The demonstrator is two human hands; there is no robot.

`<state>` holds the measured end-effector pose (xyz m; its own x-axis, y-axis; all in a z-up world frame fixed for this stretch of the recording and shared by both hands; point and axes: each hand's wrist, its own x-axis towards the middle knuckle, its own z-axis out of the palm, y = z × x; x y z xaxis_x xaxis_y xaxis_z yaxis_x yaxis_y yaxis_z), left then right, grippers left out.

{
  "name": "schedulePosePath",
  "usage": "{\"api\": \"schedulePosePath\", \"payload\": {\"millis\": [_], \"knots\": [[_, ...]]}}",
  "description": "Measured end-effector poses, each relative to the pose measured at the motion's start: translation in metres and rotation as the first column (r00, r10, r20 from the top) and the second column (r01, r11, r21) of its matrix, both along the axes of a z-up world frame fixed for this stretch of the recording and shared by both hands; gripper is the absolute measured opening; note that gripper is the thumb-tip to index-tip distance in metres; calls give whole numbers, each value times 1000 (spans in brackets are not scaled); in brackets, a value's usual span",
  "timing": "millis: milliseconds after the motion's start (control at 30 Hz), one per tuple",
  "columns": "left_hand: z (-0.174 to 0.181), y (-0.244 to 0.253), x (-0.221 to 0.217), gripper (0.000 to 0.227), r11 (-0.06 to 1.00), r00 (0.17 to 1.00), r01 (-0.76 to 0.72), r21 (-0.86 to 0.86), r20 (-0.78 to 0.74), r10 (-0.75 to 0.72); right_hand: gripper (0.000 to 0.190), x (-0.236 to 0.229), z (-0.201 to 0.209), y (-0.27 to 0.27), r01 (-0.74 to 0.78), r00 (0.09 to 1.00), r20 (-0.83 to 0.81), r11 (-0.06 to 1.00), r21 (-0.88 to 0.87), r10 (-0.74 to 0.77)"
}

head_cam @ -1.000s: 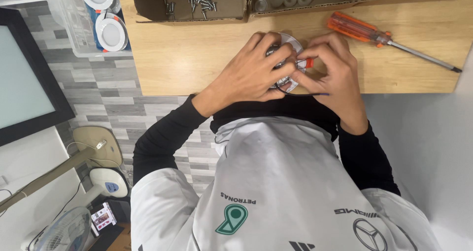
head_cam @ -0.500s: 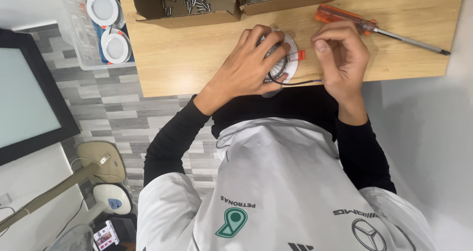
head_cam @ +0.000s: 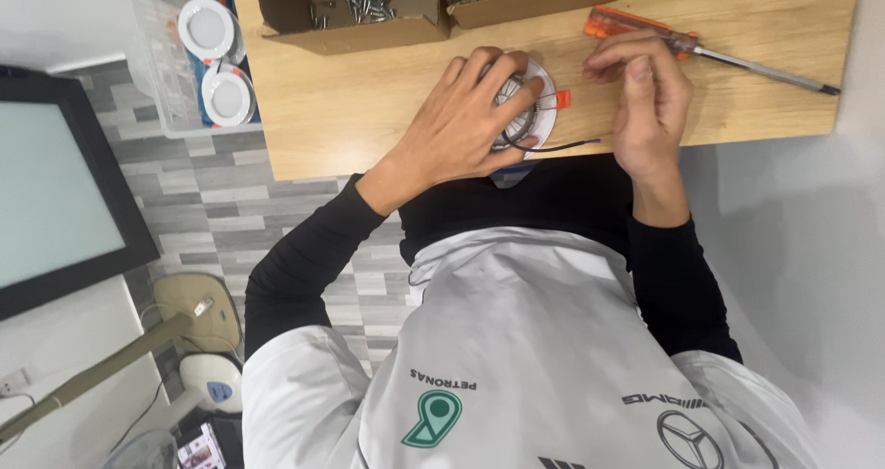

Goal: The person assembles multiple recessed LED light fixtures at a wooden workbench. They repeatedly pick up a white circular housing, insert a diffuser, place an LED module with wires into the housing, and then place the completed unit into a plastic bin. The process is repeated for several units.

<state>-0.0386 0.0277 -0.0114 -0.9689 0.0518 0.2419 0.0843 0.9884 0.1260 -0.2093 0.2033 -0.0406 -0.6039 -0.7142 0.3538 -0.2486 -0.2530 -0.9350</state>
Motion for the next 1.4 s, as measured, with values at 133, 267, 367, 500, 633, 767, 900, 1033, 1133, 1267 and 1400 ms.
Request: {"api": "schedulePosePath", "payload": {"millis": [133,267,367,500,633,767,900,1033,1133,1267,1400], "knots": [[3,5,2,57,988,998,-67,-138,2,68,56,0,-5,0,3,999,42,998,-63,0],[-1,11,4,54,961,991,-135,-241,-28,133,63,0,-3,0,8,996,94,996,-84,0],[-8,9,3,49,978,993,-105,-179,-65,95,67,0,2,1,81,975,212,996,-47,-69],[-17,2,-2,46,998,996,-23,-50,-89,19,62,1,0,7,140,948,303,982,-123,-97],[-12,-3,0,46,999,992,29,46,-121,-23,52,4,0,17,184,972,185,956,-229,-143],[10,21,14,48,956,974,44,290,-224,23,42,26,6,24,187,982,81,945,-269,-171],[6,49,20,62,807,917,147,572,-385,106,87,50,-2,16,-210,969,-189,936,-282,160],[3,80,12,61,626,820,223,747,-491,294,135,73,-9,0,-399,916,-134,839,-370,377],[-4,89,14,62,620,792,181,763,-487,368,140,65,-33,0,-322,934,-262,887,-330,242],[-12,89,17,56,640,775,174,749,-505,380,138,74,-42,-2,-325,935,-249,891,-318,252],[-7,88,18,56,704,776,158,693,-528,346,144,75,-56,-1,-356,935,-144,872,-336,326]]}}
